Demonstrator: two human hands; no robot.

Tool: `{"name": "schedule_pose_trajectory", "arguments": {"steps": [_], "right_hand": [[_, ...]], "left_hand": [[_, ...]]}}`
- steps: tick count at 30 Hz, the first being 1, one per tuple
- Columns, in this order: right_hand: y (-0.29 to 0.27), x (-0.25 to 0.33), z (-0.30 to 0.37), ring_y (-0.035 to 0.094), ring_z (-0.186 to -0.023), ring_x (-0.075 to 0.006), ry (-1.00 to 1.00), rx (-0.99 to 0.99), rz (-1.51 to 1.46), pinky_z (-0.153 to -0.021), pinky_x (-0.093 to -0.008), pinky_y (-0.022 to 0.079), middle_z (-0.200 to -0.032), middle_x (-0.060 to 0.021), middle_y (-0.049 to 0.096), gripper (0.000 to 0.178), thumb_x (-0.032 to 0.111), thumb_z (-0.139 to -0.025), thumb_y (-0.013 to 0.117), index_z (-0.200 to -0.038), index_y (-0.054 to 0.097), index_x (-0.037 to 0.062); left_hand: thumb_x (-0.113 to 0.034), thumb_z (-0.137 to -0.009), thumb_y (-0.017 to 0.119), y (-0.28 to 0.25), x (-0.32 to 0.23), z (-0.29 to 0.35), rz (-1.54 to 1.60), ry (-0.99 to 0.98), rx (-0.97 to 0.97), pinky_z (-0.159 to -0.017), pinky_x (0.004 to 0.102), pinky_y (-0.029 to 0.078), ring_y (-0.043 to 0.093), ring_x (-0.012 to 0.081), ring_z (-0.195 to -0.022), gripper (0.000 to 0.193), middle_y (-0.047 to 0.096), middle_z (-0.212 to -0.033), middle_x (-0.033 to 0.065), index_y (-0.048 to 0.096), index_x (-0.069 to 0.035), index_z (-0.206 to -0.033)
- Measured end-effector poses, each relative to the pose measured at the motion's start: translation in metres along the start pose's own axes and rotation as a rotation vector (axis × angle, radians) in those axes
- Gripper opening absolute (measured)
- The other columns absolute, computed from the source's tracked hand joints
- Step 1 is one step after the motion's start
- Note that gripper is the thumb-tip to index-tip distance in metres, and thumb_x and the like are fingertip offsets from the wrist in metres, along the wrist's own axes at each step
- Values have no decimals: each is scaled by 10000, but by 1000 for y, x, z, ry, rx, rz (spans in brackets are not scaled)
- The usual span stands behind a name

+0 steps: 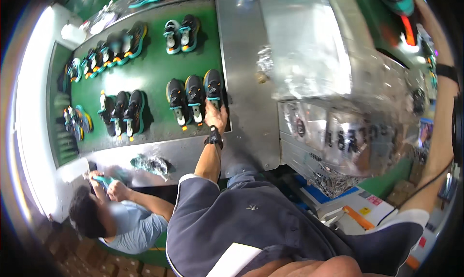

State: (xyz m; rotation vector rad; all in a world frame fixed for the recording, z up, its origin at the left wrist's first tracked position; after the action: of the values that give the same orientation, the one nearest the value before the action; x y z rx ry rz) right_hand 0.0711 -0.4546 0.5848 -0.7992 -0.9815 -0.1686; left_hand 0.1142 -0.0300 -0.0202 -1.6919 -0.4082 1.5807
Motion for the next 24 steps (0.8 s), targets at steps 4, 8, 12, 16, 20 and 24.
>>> {"name": "schedule_pose_trajectory", "arguments": {"steps": [4, 8, 12, 16, 20, 24], "right_hand": [[-20, -20, -7, 606, -952, -335, -341, -305, 226, -844, -439, 497, -1049, -174, 635, 495, 216, -717, 723, -1167, 592, 56], [-41, 5, 50, 612, -970, -306, -686, -598, 504, -860, -417, 492, -1046, -194, 638, 560, 206, -695, 696, -1199, 553, 7], [-55, 18, 248, 541, -1125, -326, -847, -891, 902, -983, -400, 425, -1215, -227, 561, 766, 208, -681, 676, -1347, 393, -44], [-45, -14, 384, 567, -1078, -333, -1084, -892, 776, -929, -417, 493, -1159, -231, 570, 813, 192, -638, 686, -1362, 389, -29], [-22, -81, 481, 625, -993, -298, -1501, -998, 788, -868, -401, 549, -1117, -219, 593, 677, 232, -725, 725, -1315, 478, 9], [20, -145, 569, 498, -1197, -333, -465, -1096, 969, -966, -392, 412, -1363, -194, 481, 837, 130, -566, 784, -1338, 475, 39]], "left_hand": [[-284, -817, 666, -22, 32, 10, 11, -27, 51, -919, 478, 457, 552, 447, -1084, 728, 531, -1222, 278, 318, 10, -1386], [-273, -846, 653, -51, 44, 22, 117, 152, 46, -1037, 425, 361, 455, 399, -1221, 700, 458, -1304, 295, 332, 48, -1379], [-123, -840, 666, -59, -69, 62, 294, 347, 301, -1004, 402, 404, 524, 347, -1164, 580, 527, -1269, 237, 418, 40, -1338], [-54, -882, 637, -70, -209, 206, 770, 228, 1133, -957, 339, 458, 594, 237, -1099, 438, 587, -1247, 163, 498, 38, -1286], [-80, -865, 679, -114, -340, 342, 1112, 361, 1752, -1033, 369, 395, 515, 256, -1226, 596, 503, -1352, 165, 399, 24, -1381], [-181, -730, 830, -135, -431, 416, 1353, 721, 1783, -1139, 413, 217, 310, 304, -1379, 1023, 293, -1490, 188, 165, 24, -1480]]}}
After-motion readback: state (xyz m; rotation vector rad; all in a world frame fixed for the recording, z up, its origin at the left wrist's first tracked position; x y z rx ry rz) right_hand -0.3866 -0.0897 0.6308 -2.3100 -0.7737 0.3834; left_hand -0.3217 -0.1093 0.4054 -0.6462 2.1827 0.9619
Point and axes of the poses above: each hand's wrist, its own z-axis away from the middle knuckle, its own y-axis out of the palm, x = y × z, the point moved 8 cm from there along -z, towards the middle knuckle
